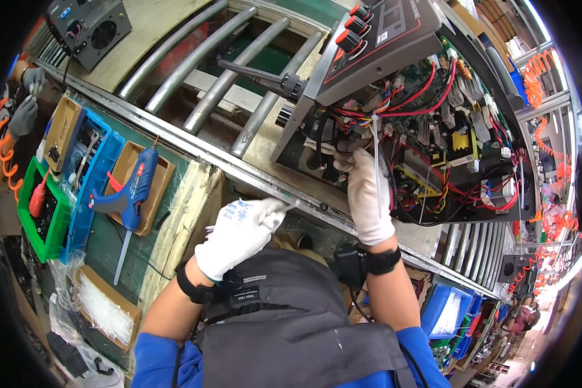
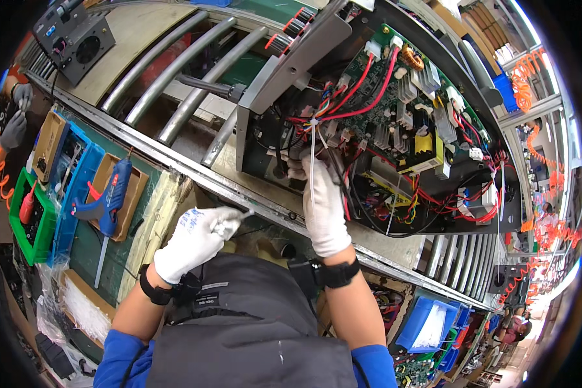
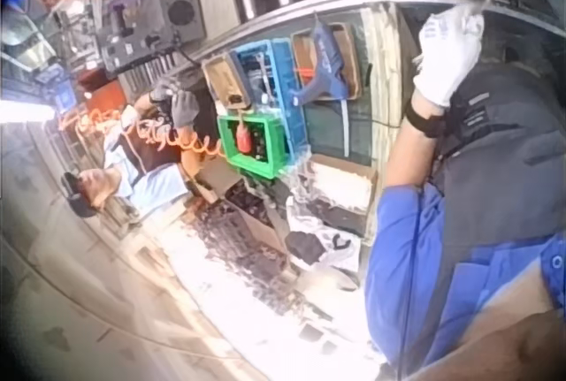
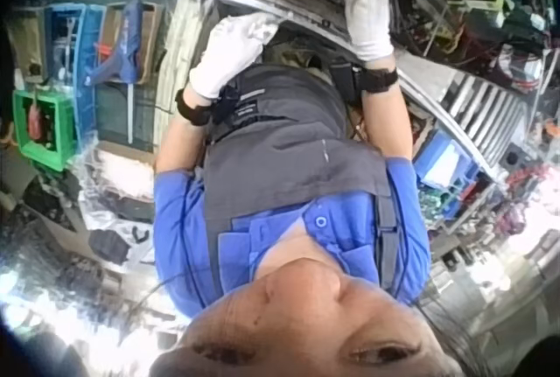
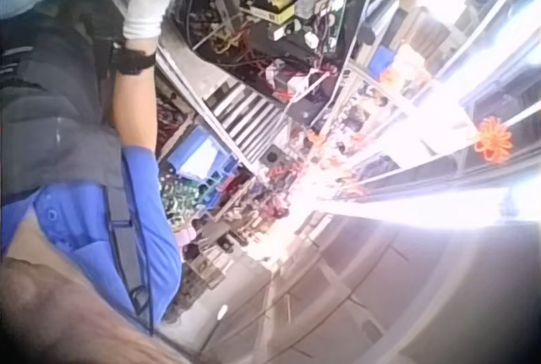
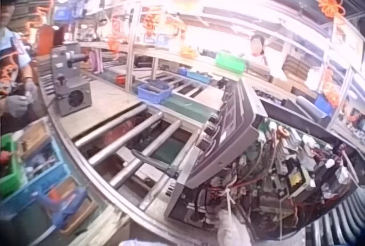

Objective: Assembling and wiring an electronic device, possibly a power inverter, on an assembly line.

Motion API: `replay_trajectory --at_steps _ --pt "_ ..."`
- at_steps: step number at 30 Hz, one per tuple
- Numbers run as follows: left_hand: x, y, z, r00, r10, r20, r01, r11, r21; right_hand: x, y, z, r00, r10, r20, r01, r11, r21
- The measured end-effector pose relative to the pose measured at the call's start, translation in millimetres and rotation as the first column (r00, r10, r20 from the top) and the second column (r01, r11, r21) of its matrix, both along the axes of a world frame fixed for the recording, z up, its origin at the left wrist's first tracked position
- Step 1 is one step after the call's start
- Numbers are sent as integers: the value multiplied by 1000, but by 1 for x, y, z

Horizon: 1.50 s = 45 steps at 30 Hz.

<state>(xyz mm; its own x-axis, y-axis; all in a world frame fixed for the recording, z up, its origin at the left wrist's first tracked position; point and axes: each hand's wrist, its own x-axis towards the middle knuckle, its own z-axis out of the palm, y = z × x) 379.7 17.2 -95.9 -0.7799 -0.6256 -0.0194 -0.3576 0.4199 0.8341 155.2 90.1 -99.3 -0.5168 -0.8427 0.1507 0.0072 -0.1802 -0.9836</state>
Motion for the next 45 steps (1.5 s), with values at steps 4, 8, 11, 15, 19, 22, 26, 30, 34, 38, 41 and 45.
replay_trajectory --at_steps 4,8,11,15,19,22,26,30,34,38,41,45 --pt "-30 -11 20 958 136 -251 -167 980 -104 12 -11 9 995 -86 57 83 995 58" --pt "-83 -23 43 915 170 -367 -307 883 -355 22 -18 16 963 -157 -219 182 978 98" --pt "-114 -27 52 925 262 -277 -358 845 -398 18 -9 25 919 -124 -374 205 961 185" --pt "-117 -33 53 944 192 -267 -317 752 -577 8 -1 26 790 -11 -614 125 982 143" --pt "-108 -42 53 983 140 -119 -184 712 -678 7 -8 18 941 -17 -339 59 992 113" --pt "-112 -45 55 980 124 -153 -194 745 -638 10 -12 16 949 94 -302 32 921 388" --pt "-115 -46 58 987 101 -128 -162 721 -674 18 -15 23 893 -61 446 -24 983 183" --pt "-111 -49 60 994 53 -98 -105 741 -663 24 -8 31 940 22 341 -29 999 16" --pt "-110 -52 65 993 36 -111 -101 740 -665 35 -14 30 912 -104 396 89 994 56" --pt "-109 -52 70 999 40 -30 -50 714 -699 45 -31 20 854 -267 447 252 963 94" --pt "-110 -53 72 999 21 -24 -32 683 -730 45 -39 13 872 -251 420 289 957 -28" --pt "-113 -53 73 999 33 4 -17 604 -797 33 -42 12 952 -267 147 265 964 35"
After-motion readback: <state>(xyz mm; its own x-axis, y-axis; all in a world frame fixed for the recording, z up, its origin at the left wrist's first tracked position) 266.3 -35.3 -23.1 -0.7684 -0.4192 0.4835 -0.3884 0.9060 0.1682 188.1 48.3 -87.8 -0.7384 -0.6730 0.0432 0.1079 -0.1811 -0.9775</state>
